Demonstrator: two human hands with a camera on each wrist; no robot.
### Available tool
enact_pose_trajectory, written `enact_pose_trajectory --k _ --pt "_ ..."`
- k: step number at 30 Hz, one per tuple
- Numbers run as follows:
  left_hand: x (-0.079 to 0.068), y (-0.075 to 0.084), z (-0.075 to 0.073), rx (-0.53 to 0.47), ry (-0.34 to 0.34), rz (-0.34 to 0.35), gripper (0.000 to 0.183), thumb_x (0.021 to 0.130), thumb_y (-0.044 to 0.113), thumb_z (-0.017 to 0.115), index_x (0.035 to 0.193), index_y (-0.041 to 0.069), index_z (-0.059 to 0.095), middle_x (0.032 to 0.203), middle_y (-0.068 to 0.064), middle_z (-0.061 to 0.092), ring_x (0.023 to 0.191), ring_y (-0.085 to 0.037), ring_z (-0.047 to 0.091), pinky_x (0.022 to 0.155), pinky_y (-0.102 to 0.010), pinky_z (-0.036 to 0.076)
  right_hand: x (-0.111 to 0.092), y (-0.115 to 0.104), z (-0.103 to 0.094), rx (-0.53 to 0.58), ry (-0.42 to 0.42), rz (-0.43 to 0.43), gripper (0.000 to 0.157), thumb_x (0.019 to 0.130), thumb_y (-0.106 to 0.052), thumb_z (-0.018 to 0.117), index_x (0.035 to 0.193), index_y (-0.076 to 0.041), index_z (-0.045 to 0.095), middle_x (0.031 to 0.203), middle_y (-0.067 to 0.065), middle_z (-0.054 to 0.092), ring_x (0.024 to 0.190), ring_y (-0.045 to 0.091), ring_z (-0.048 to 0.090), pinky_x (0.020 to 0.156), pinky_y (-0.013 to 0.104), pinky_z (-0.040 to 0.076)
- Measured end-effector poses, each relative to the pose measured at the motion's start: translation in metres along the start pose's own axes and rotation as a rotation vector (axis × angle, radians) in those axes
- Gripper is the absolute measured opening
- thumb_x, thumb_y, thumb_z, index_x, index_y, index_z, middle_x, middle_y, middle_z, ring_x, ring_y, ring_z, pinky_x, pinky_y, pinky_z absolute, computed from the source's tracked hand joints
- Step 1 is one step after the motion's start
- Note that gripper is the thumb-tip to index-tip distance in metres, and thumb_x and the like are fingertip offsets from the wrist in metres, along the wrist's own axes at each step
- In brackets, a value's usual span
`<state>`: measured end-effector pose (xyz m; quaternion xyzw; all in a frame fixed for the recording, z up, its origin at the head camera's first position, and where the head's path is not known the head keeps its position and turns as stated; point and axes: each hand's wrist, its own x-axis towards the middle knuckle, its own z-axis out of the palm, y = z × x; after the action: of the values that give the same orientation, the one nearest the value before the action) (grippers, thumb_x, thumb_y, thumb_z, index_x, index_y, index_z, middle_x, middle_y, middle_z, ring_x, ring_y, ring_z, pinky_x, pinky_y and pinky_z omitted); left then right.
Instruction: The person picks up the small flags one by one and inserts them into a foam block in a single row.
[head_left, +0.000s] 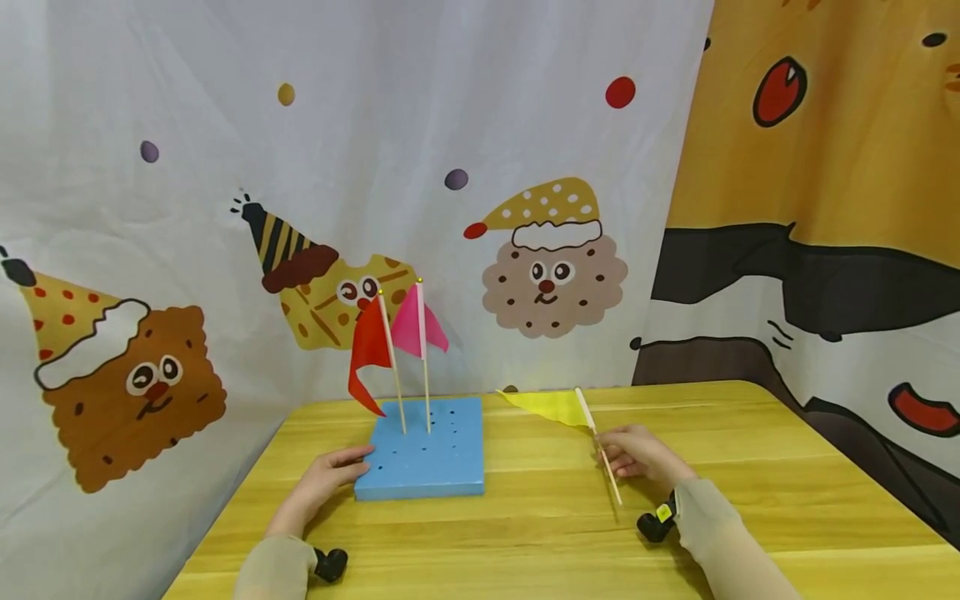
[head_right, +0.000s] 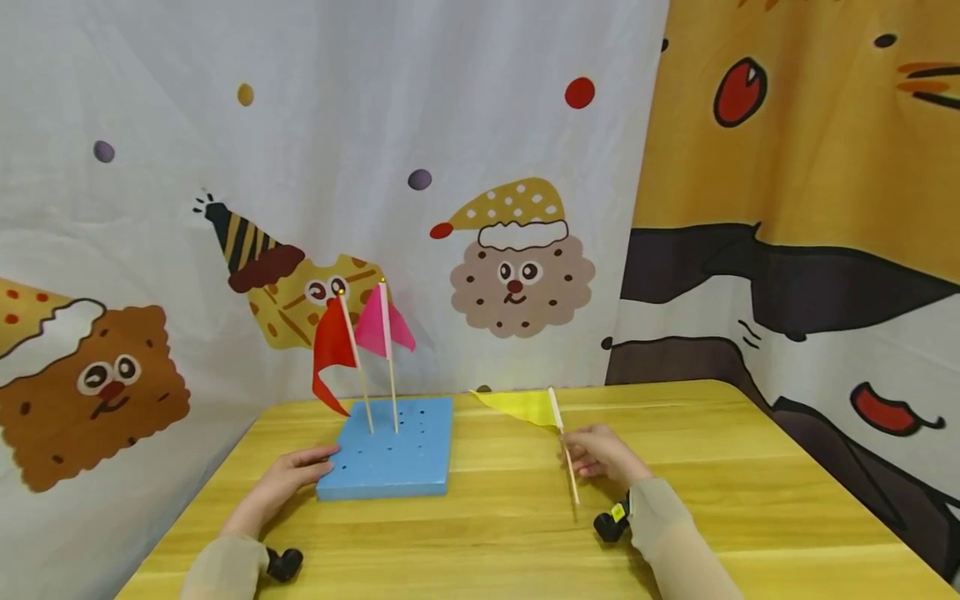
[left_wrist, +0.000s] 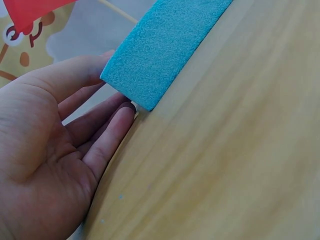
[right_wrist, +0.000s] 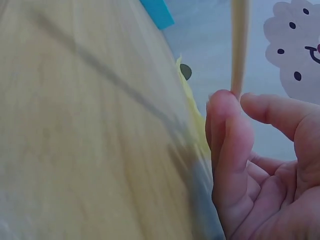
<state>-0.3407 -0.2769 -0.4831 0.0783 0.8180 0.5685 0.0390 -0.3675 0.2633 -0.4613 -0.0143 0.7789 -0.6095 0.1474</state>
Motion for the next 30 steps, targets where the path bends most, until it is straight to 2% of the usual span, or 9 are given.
enact_pose_trajectory --k 6,12,21,30 --pt "-0.001 0.0 0.0 -0.005 -0.005 0.016 0.049 0.094 0.024 0.066 0.135 0.0 0.056 0.14 -0.022 0.049 0.12 -0.034 0.055 0.096 -0.042 0.049 -0.002 -0.002 0.0 0.021 -0.053 -0.026 0.049 0.099 -0.016 0.053 0.132 0.019 0.042 0.084 0.009 0.069 0.054 0.005 0.058 0.05 0.019 0.05" --pt "-0.003 -0.001 -0.001 0.002 -0.003 0.022 0.048 0.094 0.024 0.066 0.135 0.001 0.057 0.14 -0.021 0.05 0.12 -0.033 0.054 0.097 -0.043 0.048 -0.002 -0.01 0.001 0.04 -0.023 -0.028 0.05 0.098 -0.014 0.055 0.135 0.017 0.041 0.089 0.012 0.068 0.055 0.009 0.06 0.051 0.021 0.052" --pt "-0.001 -0.001 0.0 0.014 0.014 0.03 0.047 0.093 0.026 0.068 0.134 0.005 0.059 0.138 -0.018 0.052 0.121 -0.034 0.053 0.098 -0.044 0.047 -0.013 -0.04 -0.008 0.012 -0.024 -0.108 0.054 0.099 -0.016 0.056 0.138 0.015 0.038 0.09 0.016 0.066 0.053 0.008 0.059 0.052 0.024 0.055" --pt "-0.001 -0.001 -0.001 -0.012 -0.022 0.02 0.05 0.094 0.025 0.066 0.137 0.002 0.055 0.141 -0.021 0.049 0.123 -0.035 0.052 0.098 -0.043 0.047 -0.023 -0.074 -0.015 -0.007 -0.024 -0.184 0.046 0.097 -0.015 0.058 0.132 0.012 0.046 0.085 0.014 0.065 0.052 0.01 0.06 0.051 0.025 0.055"
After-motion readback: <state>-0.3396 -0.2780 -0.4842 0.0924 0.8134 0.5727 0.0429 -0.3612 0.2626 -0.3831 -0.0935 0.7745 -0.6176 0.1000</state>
